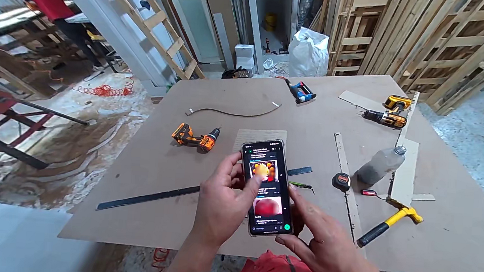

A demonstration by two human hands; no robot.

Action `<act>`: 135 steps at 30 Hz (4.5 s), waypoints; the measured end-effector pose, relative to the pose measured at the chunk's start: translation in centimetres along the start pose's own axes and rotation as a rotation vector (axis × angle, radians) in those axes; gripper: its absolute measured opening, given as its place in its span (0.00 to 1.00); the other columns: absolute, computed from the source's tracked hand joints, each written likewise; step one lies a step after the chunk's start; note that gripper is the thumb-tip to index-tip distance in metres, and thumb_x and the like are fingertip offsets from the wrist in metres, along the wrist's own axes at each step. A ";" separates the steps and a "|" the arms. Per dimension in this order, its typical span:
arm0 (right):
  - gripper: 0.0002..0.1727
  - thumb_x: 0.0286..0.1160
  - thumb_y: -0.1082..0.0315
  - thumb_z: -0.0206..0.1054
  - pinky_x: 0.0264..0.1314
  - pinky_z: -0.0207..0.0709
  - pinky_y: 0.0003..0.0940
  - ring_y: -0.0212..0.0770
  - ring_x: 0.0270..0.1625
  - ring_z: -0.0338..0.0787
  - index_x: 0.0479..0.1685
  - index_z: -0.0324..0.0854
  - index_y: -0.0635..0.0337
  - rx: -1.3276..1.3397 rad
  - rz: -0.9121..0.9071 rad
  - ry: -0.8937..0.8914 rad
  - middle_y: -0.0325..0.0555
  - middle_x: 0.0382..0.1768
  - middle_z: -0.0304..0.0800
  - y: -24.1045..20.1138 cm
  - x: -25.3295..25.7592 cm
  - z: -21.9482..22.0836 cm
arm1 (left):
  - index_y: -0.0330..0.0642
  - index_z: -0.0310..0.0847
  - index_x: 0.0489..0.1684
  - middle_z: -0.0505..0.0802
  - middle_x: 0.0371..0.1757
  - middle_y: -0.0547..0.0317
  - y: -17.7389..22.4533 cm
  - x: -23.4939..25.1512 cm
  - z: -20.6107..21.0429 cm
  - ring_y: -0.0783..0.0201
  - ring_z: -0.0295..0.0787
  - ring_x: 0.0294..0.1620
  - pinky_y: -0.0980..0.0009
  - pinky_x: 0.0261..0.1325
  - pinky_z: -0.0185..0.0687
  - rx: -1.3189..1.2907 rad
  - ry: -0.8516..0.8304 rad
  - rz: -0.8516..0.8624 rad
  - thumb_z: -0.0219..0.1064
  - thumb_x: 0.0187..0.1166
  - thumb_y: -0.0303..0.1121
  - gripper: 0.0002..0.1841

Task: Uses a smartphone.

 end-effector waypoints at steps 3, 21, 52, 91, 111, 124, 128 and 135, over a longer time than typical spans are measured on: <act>0.46 0.77 0.49 0.75 0.51 0.91 0.28 0.29 0.46 0.93 0.92 0.60 0.57 0.031 0.044 0.007 0.44 0.55 0.93 0.4 -0.1 -0.3 | 0.56 0.62 0.90 0.93 0.64 0.59 -0.4 -0.1 0.3 0.57 0.96 0.54 0.60 0.56 0.97 -0.144 -0.189 -0.084 0.83 0.66 0.39 0.46; 0.46 0.76 0.50 0.76 0.53 0.92 0.28 0.28 0.47 0.93 0.93 0.59 0.54 0.114 0.070 0.016 0.42 0.55 0.93 0.5 -0.3 -0.9 | 0.62 0.41 0.98 0.89 0.72 0.62 -0.3 -0.5 0.8 0.58 0.93 0.63 0.58 0.66 0.93 -0.135 -0.364 -0.043 0.81 0.69 0.46 0.56; 0.47 0.76 0.49 0.75 0.50 0.92 0.28 0.28 0.45 0.93 0.93 0.57 0.53 0.097 0.088 0.038 0.41 0.52 0.93 0.0 -1.1 -1.7 | 0.63 0.32 0.99 0.85 0.77 0.62 -0.3 -1.1 1.5 0.60 0.90 0.68 0.58 0.71 0.90 -0.134 -0.452 0.036 0.87 0.59 0.53 0.67; 0.47 0.77 0.50 0.75 0.51 0.92 0.28 0.28 0.47 0.93 0.93 0.56 0.55 0.065 0.068 0.043 0.42 0.56 0.92 -0.3 -0.6 -1.3 | 0.62 0.47 0.98 0.87 0.75 0.58 -0.1 -1.1 1.6 0.54 0.92 0.64 0.57 0.66 0.93 -0.225 -0.284 0.021 0.77 0.70 0.30 0.53; 0.48 0.76 0.48 0.75 0.49 0.92 0.28 0.28 0.45 0.93 0.94 0.56 0.51 0.172 -0.089 -0.287 0.41 0.55 0.93 -1.8 2.8 6.8 | 0.55 0.45 0.98 0.83 0.79 0.52 -4.3 -8.4 -6.7 0.51 0.91 0.65 0.54 0.65 0.93 -0.279 0.058 -0.068 0.73 0.76 0.33 0.49; 0.48 0.75 0.48 0.76 0.55 0.93 0.32 0.31 0.50 0.94 0.93 0.57 0.53 0.471 -0.322 -0.716 0.41 0.56 0.94 -15.7 5.2 32.8 | 0.53 0.45 0.98 0.84 0.77 0.45 -9.0 -25.9 -29.6 0.48 0.89 0.68 0.51 0.68 0.90 -0.300 0.615 -0.183 0.64 0.83 0.32 0.41; 0.47 0.76 0.48 0.75 0.55 0.93 0.34 0.31 0.49 0.94 0.93 0.57 0.56 0.531 -0.351 -0.837 0.43 0.58 0.93 -18.6 5.0 39.7 | 0.43 0.69 0.87 0.86 0.72 0.40 -11.8 -30.2 -34.0 0.46 0.88 0.68 0.49 0.70 0.87 -0.462 0.859 -0.218 0.53 0.91 0.40 0.26; 0.48 0.74 0.50 0.78 0.50 0.92 0.29 0.28 0.43 0.92 0.92 0.59 0.59 0.624 -0.425 -0.980 0.42 0.51 0.93 -23.0 7.3 52.2 | 0.45 0.77 0.78 0.92 0.60 0.40 -17.2 -33.9 -41.9 0.51 0.94 0.59 0.50 0.62 0.91 -0.701 1.147 -0.199 0.48 0.93 0.48 0.25</act>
Point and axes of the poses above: each hand's wrist, its own x-axis towards the middle knuckle, its own z-axis out of the palm, y = z × x, the point moved 3 cm from there along x, towards the middle knuckle
